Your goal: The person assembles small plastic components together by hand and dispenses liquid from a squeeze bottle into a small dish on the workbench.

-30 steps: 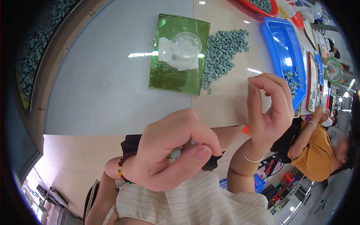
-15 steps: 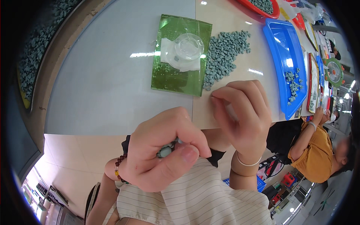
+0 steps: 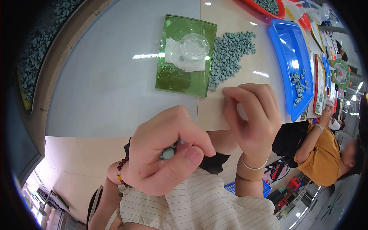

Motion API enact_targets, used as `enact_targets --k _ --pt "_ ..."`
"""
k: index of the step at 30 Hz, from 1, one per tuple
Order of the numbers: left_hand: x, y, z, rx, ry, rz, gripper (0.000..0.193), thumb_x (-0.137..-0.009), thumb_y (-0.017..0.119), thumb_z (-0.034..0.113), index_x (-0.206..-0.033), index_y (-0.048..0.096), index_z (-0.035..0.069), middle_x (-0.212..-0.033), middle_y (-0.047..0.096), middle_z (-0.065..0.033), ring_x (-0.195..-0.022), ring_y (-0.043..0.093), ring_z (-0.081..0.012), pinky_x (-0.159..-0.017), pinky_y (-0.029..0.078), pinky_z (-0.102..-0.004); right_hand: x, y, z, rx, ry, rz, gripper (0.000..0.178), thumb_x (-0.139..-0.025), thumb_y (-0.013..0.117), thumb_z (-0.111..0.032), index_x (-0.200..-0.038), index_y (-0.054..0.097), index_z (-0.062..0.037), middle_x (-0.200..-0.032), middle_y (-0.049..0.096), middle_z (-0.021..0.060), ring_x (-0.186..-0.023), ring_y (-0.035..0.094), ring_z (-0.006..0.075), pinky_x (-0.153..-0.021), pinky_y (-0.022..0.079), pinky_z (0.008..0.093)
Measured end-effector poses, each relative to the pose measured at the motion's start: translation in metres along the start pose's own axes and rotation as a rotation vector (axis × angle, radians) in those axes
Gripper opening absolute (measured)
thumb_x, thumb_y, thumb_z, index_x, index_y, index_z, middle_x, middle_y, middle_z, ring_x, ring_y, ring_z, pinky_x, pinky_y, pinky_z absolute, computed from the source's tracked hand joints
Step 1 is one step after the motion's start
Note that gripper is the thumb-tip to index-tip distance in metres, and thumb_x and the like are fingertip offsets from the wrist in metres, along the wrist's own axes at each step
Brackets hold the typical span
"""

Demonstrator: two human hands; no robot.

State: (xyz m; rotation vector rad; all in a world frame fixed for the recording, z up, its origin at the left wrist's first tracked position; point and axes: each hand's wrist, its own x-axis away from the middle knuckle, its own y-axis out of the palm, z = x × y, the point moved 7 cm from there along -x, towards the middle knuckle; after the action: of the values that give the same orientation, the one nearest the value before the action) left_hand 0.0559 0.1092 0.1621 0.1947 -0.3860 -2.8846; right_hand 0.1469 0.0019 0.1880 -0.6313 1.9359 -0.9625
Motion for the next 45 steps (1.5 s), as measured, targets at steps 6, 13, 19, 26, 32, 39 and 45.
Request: enact_targets --k 6,13,19,26,32,39,45 --pt "-0.005 0.009 0.002 -0.229 0.055 -0.094 0.016 -0.078 0.052 0.016 -0.078 0.057 0.001 -0.062 0.044 -0.002 -0.056 0.037 -0.0102 -0.052 0.028 -0.022 0.001 -0.02 -0.005 -0.294 0.072 0.129 0.017 -0.055 0.062 0.008 -0.07 0.057 0.0018 -0.067 0.053 0.0087 -0.059 0.049 0.0201 -0.051 0.037 0.025" --pt "-0.007 0.018 -0.008 -0.104 -0.022 -0.173 0.012 -0.079 0.054 0.013 -0.077 0.056 0.002 -0.065 0.047 -0.0027 -0.057 0.038 -0.0118 -0.051 0.029 -0.0234 0.011 -0.028 -0.028 -0.495 0.024 0.125 0.022 -0.053 0.069 -0.002 -0.074 0.063 -0.0037 -0.069 0.057 0.0059 -0.057 0.049 0.0166 -0.05 0.039 0.025" --pt "-0.006 0.022 -0.008 -0.032 0.031 -0.19 0.007 -0.078 0.054 0.009 -0.075 0.057 0.003 -0.065 0.051 -0.0019 -0.057 0.039 -0.0123 -0.051 0.03 -0.0237 0.014 -0.029 -0.022 -0.552 0.065 0.103 0.021 -0.055 0.069 -0.004 -0.074 0.063 -0.0045 -0.069 0.057 0.0047 -0.058 0.05 0.0158 -0.049 0.039 0.0248" --pt "-0.006 0.021 -0.001 -0.118 0.1 -0.13 0.005 -0.075 0.056 0.008 -0.073 0.057 0.004 -0.062 0.051 -0.0013 -0.052 0.038 -0.0118 -0.046 0.029 -0.0239 0.017 -0.035 -0.031 -0.361 -0.114 0.173 0.018 -0.065 0.07 -0.017 -0.073 0.06 -0.0044 -0.068 0.054 0.0051 -0.056 0.047 0.0156 -0.046 0.034 0.0238" --pt "-0.005 0.019 -0.003 -0.091 0.072 -0.128 0.005 -0.075 0.056 0.007 -0.072 0.057 0.004 -0.061 0.05 -0.0013 -0.051 0.038 -0.0112 -0.046 0.029 -0.0236 0.013 -0.039 -0.037 -0.35 -0.228 0.188 0.036 -0.043 0.063 -0.011 -0.076 0.065 0.0019 -0.071 0.057 0.0087 -0.054 0.051 0.017 -0.044 0.038 0.0235" --pt "-0.004 0.012 -0.003 -0.017 0.068 -0.108 0.01 -0.079 0.053 0.008 -0.079 0.059 -0.001 -0.066 0.054 -0.0054 -0.052 0.041 -0.01 -0.047 0.031 -0.0223 -0.006 -0.044 -0.032 -0.193 -0.191 0.157 0.01 -0.062 0.065 -0.007 -0.069 0.059 -0.0035 -0.066 0.055 0.0069 -0.058 0.049 0.0201 -0.054 0.041 0.0325" --pt "0.005 0.02 -0.007 0.336 -0.087 -0.013 0.02 -0.086 0.049 0.011 -0.093 0.055 -0.007 -0.076 0.061 -0.0139 -0.053 0.046 -0.0095 -0.051 0.037 -0.02 -0.063 -0.03 -0.029 0.028 -0.171 0.155 0.016 -0.056 0.065 0.006 -0.071 0.06 0.0005 -0.069 0.057 0.0076 -0.062 0.053 0.0196 -0.057 0.043 0.0274"
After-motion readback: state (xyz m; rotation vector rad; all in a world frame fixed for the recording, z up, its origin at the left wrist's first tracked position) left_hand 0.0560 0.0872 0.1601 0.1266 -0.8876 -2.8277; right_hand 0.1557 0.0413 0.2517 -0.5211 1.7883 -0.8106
